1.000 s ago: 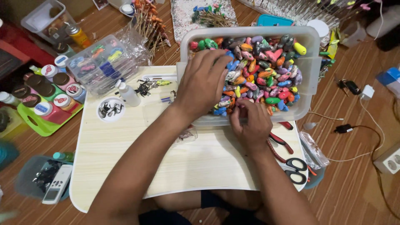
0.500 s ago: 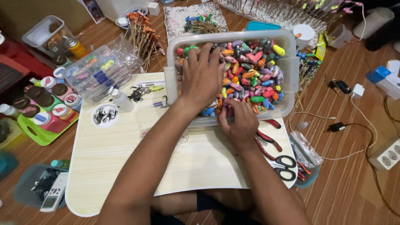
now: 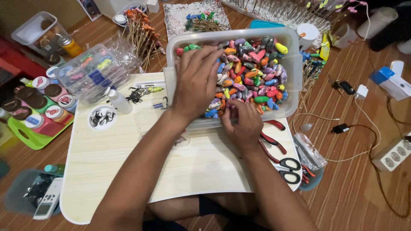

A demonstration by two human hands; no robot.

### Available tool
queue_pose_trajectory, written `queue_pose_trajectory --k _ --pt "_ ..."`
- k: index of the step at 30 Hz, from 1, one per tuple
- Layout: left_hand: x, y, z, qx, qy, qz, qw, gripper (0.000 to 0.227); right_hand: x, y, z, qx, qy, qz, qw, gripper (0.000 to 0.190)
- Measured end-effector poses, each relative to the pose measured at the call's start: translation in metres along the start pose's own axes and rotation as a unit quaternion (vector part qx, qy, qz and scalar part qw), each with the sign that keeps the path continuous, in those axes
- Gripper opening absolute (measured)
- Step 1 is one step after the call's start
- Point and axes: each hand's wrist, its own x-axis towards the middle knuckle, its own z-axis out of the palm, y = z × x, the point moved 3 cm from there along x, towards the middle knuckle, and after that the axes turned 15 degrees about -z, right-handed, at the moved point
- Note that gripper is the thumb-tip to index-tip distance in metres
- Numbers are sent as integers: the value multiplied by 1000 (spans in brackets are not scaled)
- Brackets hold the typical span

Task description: Assemble fishing lures by attaching hooks and weights to soft plastic bodies.

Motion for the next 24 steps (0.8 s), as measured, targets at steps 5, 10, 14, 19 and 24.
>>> queue_pose_trajectory --k 5,10,14,19,24 --pt "-9 12 -26 -132 -28 -68 989 24 1 -1 -1 -9 -4 -13 1000 19" --pt "-19 10 -32 -208 -46 -139 967 23 -1 1 1 -21 -3 -21 1000 20" --pt "-27 3 -32 -352 -91 -258 895 41 0 1 2 -16 0 -15 1000 18" --pt "-45 -15 -45 -385 -83 -305 867 41 4 0 2 -18 3 -30 999 16" --pt "-70 -42 -89 -296 -91 -328 892 31 9 4 8 -36 10 -32 999 15"
